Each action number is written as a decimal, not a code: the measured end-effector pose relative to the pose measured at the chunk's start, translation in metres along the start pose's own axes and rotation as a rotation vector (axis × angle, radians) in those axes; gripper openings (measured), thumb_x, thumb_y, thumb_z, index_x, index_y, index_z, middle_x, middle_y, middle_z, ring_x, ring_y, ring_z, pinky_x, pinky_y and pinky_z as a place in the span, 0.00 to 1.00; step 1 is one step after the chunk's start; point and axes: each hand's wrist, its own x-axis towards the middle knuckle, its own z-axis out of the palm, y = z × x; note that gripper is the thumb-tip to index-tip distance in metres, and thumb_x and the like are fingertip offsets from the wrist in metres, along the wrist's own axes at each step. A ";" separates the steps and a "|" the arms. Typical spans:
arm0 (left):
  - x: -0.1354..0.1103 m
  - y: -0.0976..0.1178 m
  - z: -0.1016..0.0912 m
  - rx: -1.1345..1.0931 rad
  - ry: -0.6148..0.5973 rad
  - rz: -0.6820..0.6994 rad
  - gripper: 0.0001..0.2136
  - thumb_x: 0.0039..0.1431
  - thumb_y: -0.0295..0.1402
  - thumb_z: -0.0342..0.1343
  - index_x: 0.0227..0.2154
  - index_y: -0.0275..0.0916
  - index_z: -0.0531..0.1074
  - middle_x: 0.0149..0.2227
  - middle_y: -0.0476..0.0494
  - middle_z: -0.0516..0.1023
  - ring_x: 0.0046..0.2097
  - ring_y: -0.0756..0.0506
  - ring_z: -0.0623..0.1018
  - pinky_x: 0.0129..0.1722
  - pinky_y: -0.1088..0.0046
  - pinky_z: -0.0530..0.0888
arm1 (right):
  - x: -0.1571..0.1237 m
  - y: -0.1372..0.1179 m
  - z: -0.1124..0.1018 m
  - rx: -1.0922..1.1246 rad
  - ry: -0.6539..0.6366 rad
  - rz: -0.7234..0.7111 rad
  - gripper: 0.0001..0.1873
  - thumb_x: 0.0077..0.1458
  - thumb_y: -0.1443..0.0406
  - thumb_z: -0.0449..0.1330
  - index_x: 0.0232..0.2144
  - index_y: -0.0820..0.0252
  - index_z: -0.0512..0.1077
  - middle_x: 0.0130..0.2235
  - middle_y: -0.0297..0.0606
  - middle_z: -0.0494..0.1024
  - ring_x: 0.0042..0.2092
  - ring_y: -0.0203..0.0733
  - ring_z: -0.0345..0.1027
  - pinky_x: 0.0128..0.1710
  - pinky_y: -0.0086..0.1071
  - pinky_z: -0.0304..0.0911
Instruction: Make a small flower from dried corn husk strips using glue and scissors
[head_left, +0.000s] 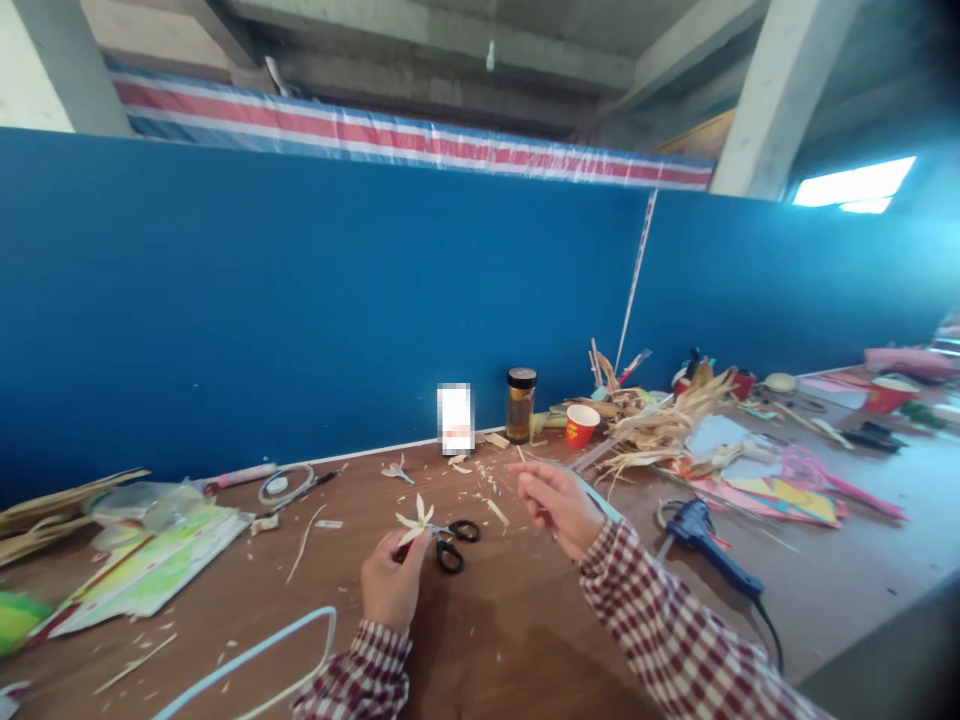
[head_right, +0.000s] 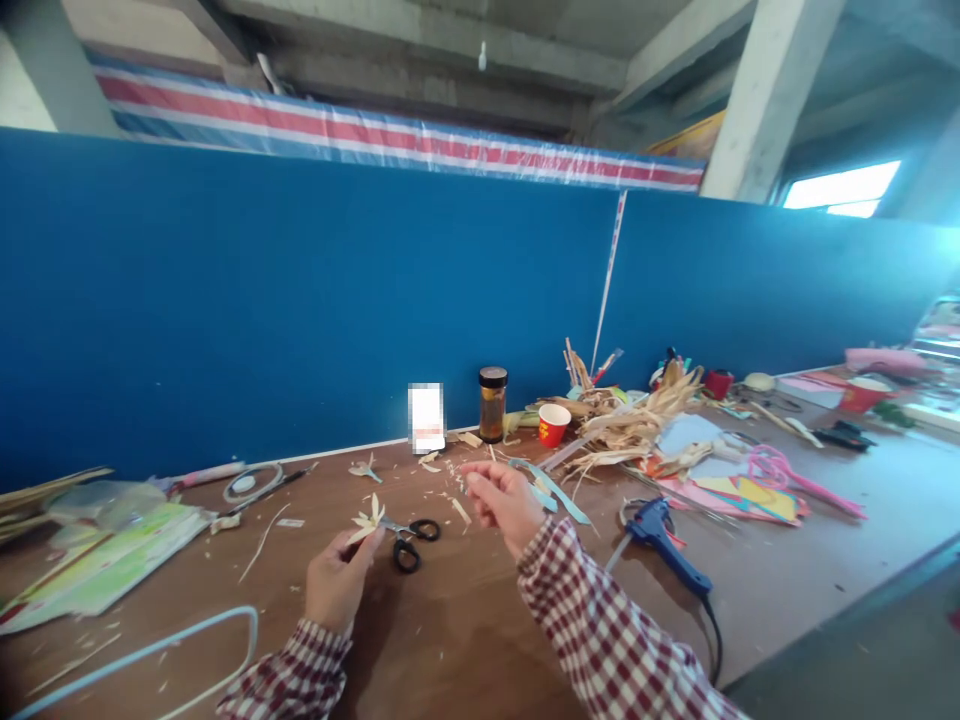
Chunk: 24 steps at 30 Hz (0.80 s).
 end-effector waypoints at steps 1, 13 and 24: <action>0.000 0.000 0.000 -0.010 -0.003 0.001 0.14 0.43 0.42 0.56 0.26 0.35 0.75 0.26 0.43 0.76 0.29 0.44 0.74 0.29 0.70 0.70 | 0.001 -0.003 -0.011 -0.014 -0.001 0.016 0.16 0.47 0.58 0.55 0.38 0.61 0.68 0.25 0.32 0.66 0.20 0.27 0.55 0.14 0.20 0.48; -0.003 0.001 0.010 -0.304 -0.115 -0.222 0.16 0.38 0.42 0.60 0.28 0.34 0.75 0.29 0.44 0.77 0.30 0.46 0.74 0.23 0.75 0.70 | -0.064 0.017 -0.095 -1.072 0.060 -0.228 0.11 0.40 0.72 0.62 0.31 0.60 0.75 0.31 0.47 0.75 0.34 0.42 0.68 0.34 0.34 0.56; 0.003 -0.003 0.008 -0.413 0.023 -0.392 0.17 0.34 0.39 0.62 0.28 0.33 0.74 0.27 0.44 0.77 0.31 0.46 0.75 0.23 0.75 0.71 | -0.110 -0.006 -0.209 -0.776 0.225 0.152 0.13 0.47 0.63 0.55 0.35 0.66 0.72 0.24 0.41 0.73 0.26 0.36 0.66 0.25 0.28 0.57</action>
